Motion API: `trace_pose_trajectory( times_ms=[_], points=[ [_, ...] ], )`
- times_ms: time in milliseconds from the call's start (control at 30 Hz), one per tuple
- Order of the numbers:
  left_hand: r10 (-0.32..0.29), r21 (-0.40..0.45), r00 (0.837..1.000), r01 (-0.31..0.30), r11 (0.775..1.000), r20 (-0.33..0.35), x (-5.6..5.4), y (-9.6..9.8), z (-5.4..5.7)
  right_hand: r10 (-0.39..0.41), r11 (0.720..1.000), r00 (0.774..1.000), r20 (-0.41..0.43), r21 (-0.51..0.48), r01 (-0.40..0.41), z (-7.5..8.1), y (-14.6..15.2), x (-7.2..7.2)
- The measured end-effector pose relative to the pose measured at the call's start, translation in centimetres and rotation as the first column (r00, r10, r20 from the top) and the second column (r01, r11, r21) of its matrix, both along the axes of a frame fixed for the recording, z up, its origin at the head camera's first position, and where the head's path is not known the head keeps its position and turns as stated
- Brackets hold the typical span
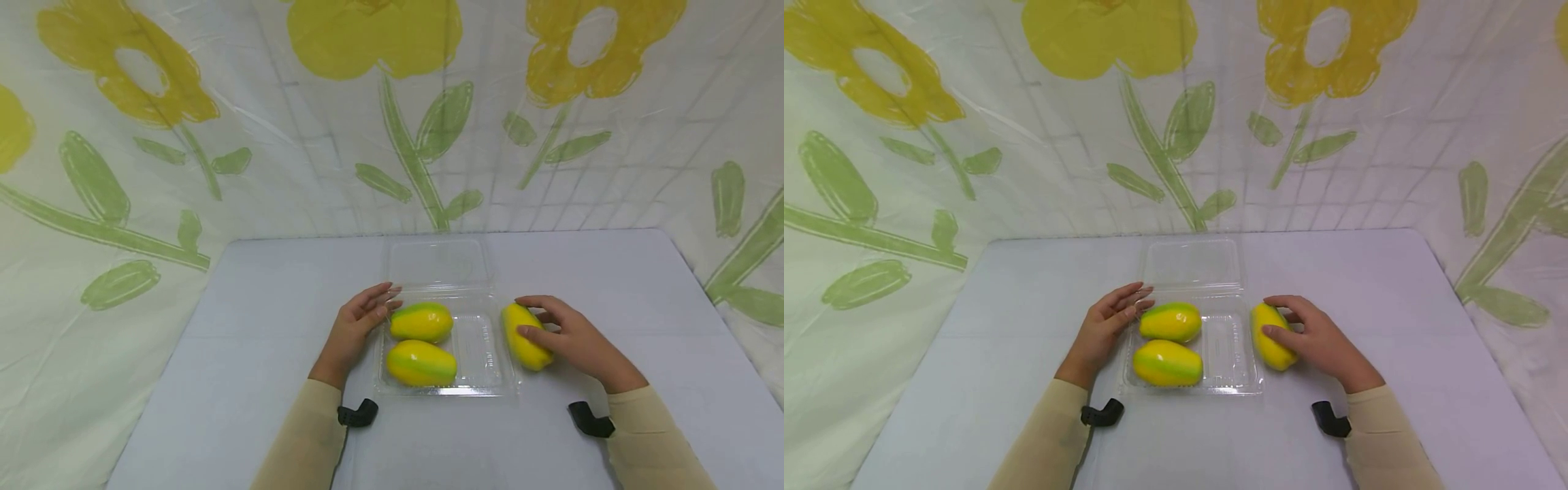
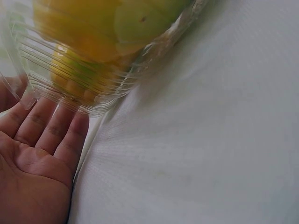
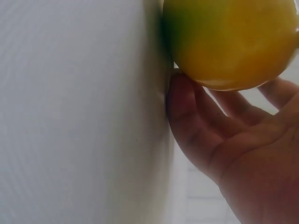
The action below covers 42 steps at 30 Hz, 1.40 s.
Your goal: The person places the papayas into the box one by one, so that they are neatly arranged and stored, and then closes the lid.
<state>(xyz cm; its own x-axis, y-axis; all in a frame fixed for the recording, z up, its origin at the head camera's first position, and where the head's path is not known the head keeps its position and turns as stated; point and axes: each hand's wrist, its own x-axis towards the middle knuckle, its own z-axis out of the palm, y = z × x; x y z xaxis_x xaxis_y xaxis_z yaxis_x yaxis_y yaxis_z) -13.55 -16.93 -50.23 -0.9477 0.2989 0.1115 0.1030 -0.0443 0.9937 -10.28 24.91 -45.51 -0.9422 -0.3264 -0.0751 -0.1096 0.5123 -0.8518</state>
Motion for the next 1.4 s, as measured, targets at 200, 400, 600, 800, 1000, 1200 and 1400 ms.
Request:
trace_pose_trajectory(
  times_ms=[200, 400, 600, 800, 1000, 1200, 1400],
  points=[
    [-0.001, -0.002, 1.000, 0.001, 1.000, -0.001, 0.0, 0.0, 0.0, 0.004, 1.000, 1.000, 0.002, -0.005, -0.004, 0.1, 0.1, 0.0],
    [0.002, -0.002, 1.000, -0.002, 1.000, 0.002, 0.0, 0.0, 0.0, 0.002, 1.000, 1.000, -0.001, 0.008, -0.002, 0.2, 0.1, 0.0],
    [0.005, -0.005, 1.000, -0.005, 1.000, -0.001, 0.1, 0.1, 0.0, -0.016, 1.000, 1.000, -0.004, 0.018, 0.017, 0.5, 0.2, 0.0],
    [0.001, 0.006, 1.000, -0.001, 1.000, -0.016, 0.0, 0.1, 0.0, -0.043, 0.999, 0.998, -0.051, 0.011, 0.044, 0.7, 0.4, 0.1],
    [-0.002, 0.005, 1.000, 0.002, 1.000, -0.016, 0.0, 0.1, 0.0, -0.073, 0.997, 0.993, -0.091, -0.014, 0.072, 0.8, 0.5, 0.1],
    [-0.002, -0.004, 1.000, 0.002, 1.000, -0.009, 0.0, 0.1, 0.0, -0.090, 0.996, 0.989, -0.116, -0.021, 0.088, 1.2, 0.4, 0.1],
    [0.005, -0.027, 1.000, -0.005, 1.000, -0.014, 0.0, 0.1, 0.0, -0.111, 0.993, 0.982, -0.151, -0.065, 0.102, 1.7, 0.2, 0.2]
  ],
)
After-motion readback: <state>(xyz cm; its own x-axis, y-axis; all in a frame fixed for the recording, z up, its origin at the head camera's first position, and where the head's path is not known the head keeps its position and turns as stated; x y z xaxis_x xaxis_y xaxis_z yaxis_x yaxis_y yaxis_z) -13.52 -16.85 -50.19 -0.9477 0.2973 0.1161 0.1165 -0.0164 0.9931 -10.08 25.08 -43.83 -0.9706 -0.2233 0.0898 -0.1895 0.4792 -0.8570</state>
